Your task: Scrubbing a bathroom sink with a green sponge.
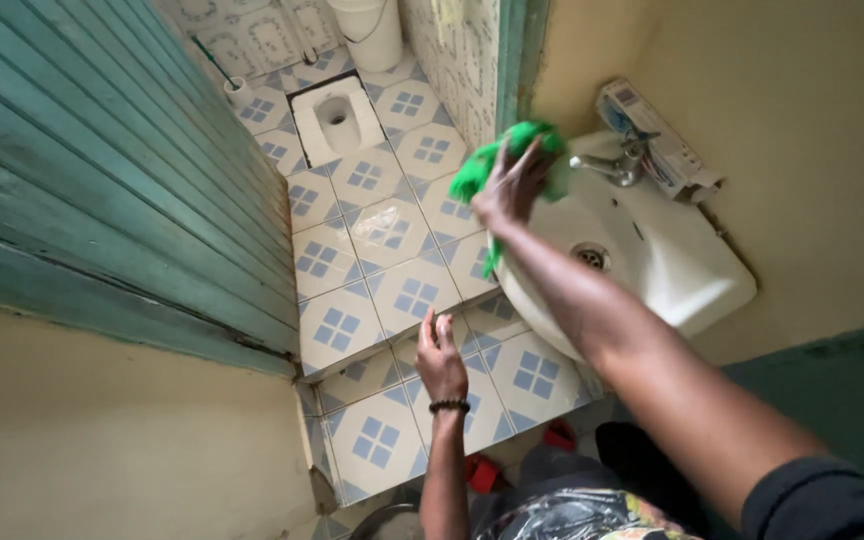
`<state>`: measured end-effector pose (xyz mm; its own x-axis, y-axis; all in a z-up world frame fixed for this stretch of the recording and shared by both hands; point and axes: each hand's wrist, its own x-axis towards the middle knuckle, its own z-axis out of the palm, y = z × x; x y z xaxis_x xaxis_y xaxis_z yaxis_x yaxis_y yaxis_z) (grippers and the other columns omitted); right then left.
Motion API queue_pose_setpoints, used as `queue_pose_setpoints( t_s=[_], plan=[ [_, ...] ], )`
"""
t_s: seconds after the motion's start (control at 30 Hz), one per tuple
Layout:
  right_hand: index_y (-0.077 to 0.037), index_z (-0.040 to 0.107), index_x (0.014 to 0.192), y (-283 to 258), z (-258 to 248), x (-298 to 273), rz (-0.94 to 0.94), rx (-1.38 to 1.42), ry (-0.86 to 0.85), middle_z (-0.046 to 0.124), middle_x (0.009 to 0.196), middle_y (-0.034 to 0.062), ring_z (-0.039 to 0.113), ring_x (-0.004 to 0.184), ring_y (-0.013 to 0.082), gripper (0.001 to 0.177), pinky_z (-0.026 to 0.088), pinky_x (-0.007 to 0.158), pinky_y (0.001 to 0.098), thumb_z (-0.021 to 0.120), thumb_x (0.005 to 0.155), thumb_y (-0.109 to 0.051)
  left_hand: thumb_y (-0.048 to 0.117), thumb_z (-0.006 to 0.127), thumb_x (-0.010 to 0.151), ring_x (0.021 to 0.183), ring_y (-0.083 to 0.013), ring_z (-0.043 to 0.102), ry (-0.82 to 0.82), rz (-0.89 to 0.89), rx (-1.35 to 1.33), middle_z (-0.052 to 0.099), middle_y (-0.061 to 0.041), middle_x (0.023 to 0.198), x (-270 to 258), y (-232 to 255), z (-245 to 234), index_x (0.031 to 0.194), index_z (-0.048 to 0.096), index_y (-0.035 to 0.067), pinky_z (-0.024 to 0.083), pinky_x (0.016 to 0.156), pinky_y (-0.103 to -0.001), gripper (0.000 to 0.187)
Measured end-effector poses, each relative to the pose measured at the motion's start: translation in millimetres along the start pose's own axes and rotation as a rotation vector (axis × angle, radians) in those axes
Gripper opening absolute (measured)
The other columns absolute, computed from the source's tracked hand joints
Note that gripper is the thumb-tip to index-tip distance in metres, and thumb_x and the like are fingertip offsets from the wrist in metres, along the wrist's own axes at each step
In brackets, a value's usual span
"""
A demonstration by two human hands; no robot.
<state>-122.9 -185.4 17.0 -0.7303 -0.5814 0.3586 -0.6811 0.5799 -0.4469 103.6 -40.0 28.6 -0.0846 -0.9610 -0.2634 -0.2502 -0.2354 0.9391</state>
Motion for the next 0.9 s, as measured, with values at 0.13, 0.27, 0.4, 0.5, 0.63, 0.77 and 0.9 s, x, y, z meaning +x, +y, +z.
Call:
queue_pose_setpoints(
  t_s=[0.13, 0.27, 0.4, 0.5, 0.63, 0.77, 0.9],
  plan=[
    [-0.003, 0.057, 0.143, 15.9, 51.2, -58.5, -0.426, -0.339, 0.243, 0.029, 0.150, 0.0513, 0.057, 0.114, 0.0669, 0.055, 0.061, 0.069, 0.0534, 0.064, 0.089, -0.003, 0.040, 0.052, 0.102, 0.119, -0.0409, 0.064, 0.135, 0.165, -0.046, 0.067, -0.021, 0.131, 10.5, -11.1, 30.9, 0.142, 0.059, 0.013, 0.049, 0.102, -0.053, 0.049],
    [-0.018, 0.061, 0.141, 19.8, -67.4, -123.7, -0.557, -0.562, 0.378, 0.057, 0.134, 0.0392, 0.077, 0.077, 0.0313, 0.050, 0.058, 0.044, 0.0296, 0.055, 0.092, -0.011, 0.041, 0.056, 0.100, 0.116, -0.0315, 0.063, 0.216, 0.318, -0.057, 0.058, -0.015, 0.137, 16.0, -14.5, 67.6, 0.141, 0.061, 0.018, 0.049, 0.104, -0.048, 0.047],
    [-0.012, 0.060, 0.134, 77.1, -128.9, -176.2, -0.696, -0.546, 0.310, 0.068, 0.098, 0.0285, 0.063, 0.055, 0.0241, 0.050, 0.046, 0.039, 0.0349, 0.048, 0.086, -0.024, 0.042, 0.058, 0.100, 0.111, -0.0237, 0.057, 0.183, 0.395, -0.170, 0.051, -0.010, 0.137, -1.4, 1.6, 88.4, 0.136, 0.064, 0.017, 0.046, 0.104, -0.041, 0.044],
    [-0.012, 0.069, 0.107, 150.0, -167.0, -195.5, -0.724, -0.294, 0.161, 0.065, 0.094, 0.0238, 0.063, 0.070, 0.0339, 0.049, 0.048, 0.058, 0.0447, 0.056, 0.084, -0.054, 0.041, 0.057, 0.101, 0.112, -0.0236, 0.057, 0.131, 0.402, -0.182, 0.050, -0.011, 0.138, -11.4, 0.3, 96.6, 0.135, 0.065, 0.017, 0.046, 0.102, -0.040, 0.043],
    [-0.011, 0.068, 0.087, 234.3, -191.8, -171.1, -0.741, -0.138, 0.068, 0.067, 0.112, 0.0201, 0.062, 0.116, 0.0432, 0.069, 0.046, 0.105, 0.0565, 0.073, 0.059, -0.073, 0.038, 0.057, 0.100, 0.115, -0.0261, 0.059, 0.058, 0.385, -0.187, 0.050, -0.012, 0.140, -20.0, -3.1, 99.6, 0.132, 0.066, 0.016, 0.044, 0.103, -0.040, 0.039],
    [-0.018, 0.064, 0.122, 277.1, -185.0, -107.8, -0.521, -0.074, -0.084, 0.060, 0.128, 0.0089, 0.050, 0.135, 0.0346, 0.085, 0.029, 0.122, 0.0486, 0.068, 0.066, -0.082, 0.035, 0.056, 0.100, 0.118, -0.0310, 0.058, -0.008, 0.348, -0.160, 0.049, -0.016, 0.137, -27.4, -0.9, 82.5, 0.130, 0.066, 0.012, 0.043, 0.103, -0.044, 0.039],
    [-0.008, 0.061, 0.135, 251.2, -206.6, -72.0, -0.561, -0.105, -0.129, 0.069, 0.110, 0.0239, 0.064, 0.111, 0.0459, 0.083, 0.042, 0.111, 0.0545, 0.086, 0.063, -0.043, 0.032, 0.055, 0.100, 0.125, -0.0350, 0.056, -0.038, 0.343, -0.116, 0.053, -0.016, 0.129, -27.9, -7.4, 66.4, 0.117, 0.071, 0.012, 0.044, 0.104, -0.044, 0.031]
  ],
)
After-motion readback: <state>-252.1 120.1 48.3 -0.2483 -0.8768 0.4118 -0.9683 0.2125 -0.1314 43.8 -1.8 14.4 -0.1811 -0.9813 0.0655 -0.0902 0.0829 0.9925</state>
